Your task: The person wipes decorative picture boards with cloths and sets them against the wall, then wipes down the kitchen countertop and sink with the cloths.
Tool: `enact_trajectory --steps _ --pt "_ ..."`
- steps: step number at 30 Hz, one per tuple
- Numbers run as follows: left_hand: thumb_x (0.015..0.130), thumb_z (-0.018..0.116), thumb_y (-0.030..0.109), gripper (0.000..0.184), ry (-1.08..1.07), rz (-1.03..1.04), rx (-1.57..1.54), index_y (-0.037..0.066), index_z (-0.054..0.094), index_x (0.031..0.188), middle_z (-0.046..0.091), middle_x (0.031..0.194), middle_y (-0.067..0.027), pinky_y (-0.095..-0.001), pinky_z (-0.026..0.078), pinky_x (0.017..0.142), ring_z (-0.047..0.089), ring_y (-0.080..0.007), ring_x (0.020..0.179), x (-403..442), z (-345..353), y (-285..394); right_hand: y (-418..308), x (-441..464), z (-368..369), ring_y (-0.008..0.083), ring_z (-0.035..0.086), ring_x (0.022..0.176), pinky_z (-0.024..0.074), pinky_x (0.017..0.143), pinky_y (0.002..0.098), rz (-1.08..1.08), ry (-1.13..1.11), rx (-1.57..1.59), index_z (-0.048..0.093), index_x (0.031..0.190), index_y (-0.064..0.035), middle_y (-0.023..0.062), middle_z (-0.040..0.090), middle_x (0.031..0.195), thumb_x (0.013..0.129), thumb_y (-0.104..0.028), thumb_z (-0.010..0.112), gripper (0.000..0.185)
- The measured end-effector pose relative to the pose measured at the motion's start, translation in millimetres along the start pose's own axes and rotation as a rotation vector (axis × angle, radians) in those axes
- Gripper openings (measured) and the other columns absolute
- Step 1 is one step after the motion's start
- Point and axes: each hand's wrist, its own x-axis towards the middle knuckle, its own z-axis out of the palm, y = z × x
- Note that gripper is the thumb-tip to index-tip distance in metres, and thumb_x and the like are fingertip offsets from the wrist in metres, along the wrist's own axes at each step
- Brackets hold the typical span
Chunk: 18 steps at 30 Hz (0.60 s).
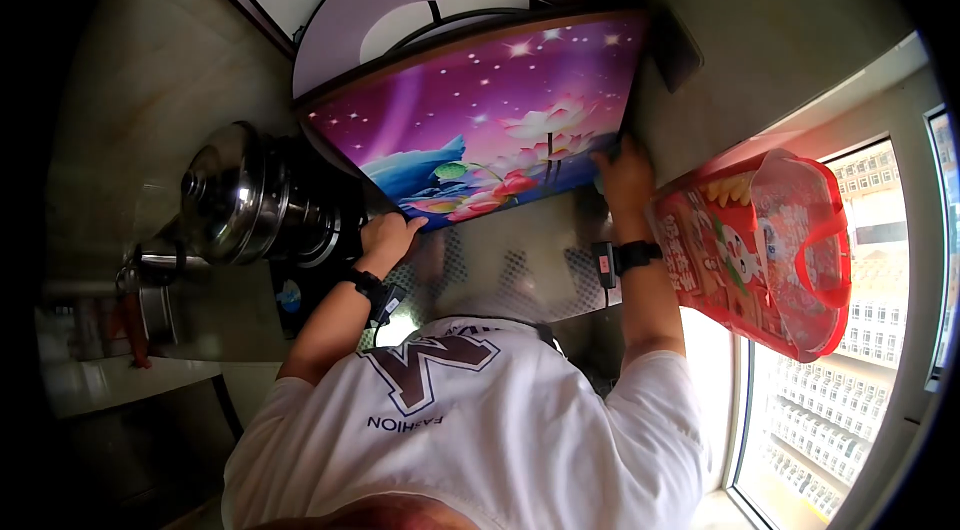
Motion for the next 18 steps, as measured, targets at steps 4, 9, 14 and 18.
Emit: enact_trajectory --steps 4,9,14,18 --pt "0.092 0.058 0.066 0.067 -0.03 0.032 -0.014 0.001 0.076 0.086 0.073 0.087 -0.0234 -0.0486 0.056 0.074 0.071 -0.0416 0.084 14.1 12.2 -4.8 2.1 7.0 14.1 0.042 0.066 0.105 0.0538 0.087 0.0482 -0.015 -0.019 -0.054 0.056 0.139 -0.004 0.023 0.067 0.119 0.083 -0.05 0.077 0.075" --pt "0.092 0.058 0.065 0.068 -0.019 -0.019 -0.054 0.0 0.076 0.087 0.073 0.089 -0.0241 -0.049 0.055 0.076 0.071 -0.0417 0.086 20.1 15.2 -0.7 6.6 12.7 26.1 0.0418 0.065 0.109 0.053 0.09 0.0472 -0.013 0.022 0.036 0.056 0.139 -0.0033 0.0238 0.066 0.122 0.083 -0.05 0.077 0.076" --pt "0.091 0.054 0.072 0.073 0.03 -0.05 -0.1 0.003 0.076 0.092 0.074 0.093 -0.0226 -0.0478 0.055 0.081 0.071 -0.0409 0.092 13.6 7.8 12.6 40.4 19.2 28.4 0.0419 0.062 0.116 0.0504 0.097 0.0454 -0.018 -0.058 0.214 0.054 0.14 -0.0011 0.0255 0.064 0.127 0.081 -0.05 0.079 0.081" --pt "0.091 0.053 0.073 0.073 0.279 -0.017 -0.115 0.003 0.072 0.099 0.072 0.083 -0.0254 -0.053 0.055 0.075 0.071 -0.0438 0.084 1.6 -8.7 17.9 49.3 32.1 29.2 0.0411 0.06 0.122 0.0486 0.102 0.0442 0.037 -0.185 0.215 0.053 0.14 0.0016 0.0261 0.062 0.132 0.075 -0.052 0.082 0.09"
